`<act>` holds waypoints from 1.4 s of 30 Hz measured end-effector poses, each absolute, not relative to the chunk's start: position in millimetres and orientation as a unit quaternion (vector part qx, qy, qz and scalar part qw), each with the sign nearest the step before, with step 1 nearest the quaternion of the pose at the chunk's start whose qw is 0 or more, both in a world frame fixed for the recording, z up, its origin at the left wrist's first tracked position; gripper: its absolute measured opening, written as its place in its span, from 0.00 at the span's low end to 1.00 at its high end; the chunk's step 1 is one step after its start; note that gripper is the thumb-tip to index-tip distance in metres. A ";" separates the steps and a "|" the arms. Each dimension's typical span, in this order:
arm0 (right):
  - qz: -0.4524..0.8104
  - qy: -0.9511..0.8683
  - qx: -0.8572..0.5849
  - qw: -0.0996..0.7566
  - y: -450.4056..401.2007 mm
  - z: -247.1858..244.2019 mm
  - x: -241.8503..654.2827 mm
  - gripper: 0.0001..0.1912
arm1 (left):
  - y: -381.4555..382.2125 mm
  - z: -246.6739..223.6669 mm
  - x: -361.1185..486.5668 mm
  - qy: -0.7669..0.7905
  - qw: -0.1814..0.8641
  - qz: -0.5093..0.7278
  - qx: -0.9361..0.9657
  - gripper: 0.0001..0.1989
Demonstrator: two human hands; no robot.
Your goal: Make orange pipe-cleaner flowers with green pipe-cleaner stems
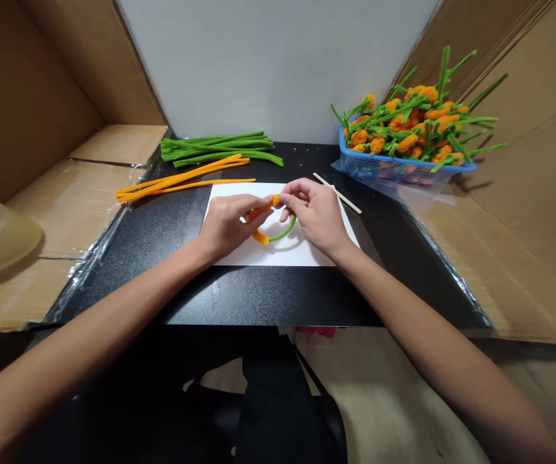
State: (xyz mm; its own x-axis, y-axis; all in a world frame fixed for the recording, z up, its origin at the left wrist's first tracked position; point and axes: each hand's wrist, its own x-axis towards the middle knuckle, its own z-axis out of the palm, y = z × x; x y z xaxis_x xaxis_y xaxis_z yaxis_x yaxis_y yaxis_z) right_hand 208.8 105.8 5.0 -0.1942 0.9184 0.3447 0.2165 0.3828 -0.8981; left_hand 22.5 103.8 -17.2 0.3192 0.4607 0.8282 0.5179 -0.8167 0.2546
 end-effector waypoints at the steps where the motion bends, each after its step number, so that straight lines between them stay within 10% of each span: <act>1: 0.380 -0.676 -0.412 0.478 106.0 4.5 208.4 0.05 | 103.8 -17.2 22.5 -0.302 0.029 -0.499 -0.811 0.06; 42: 0.447 -0.645 -0.434 0.442 110.6 4.0 216.3 0.12 | 104.1 -11.0 18.4 -0.376 -0.122 -0.491 -0.776 0.09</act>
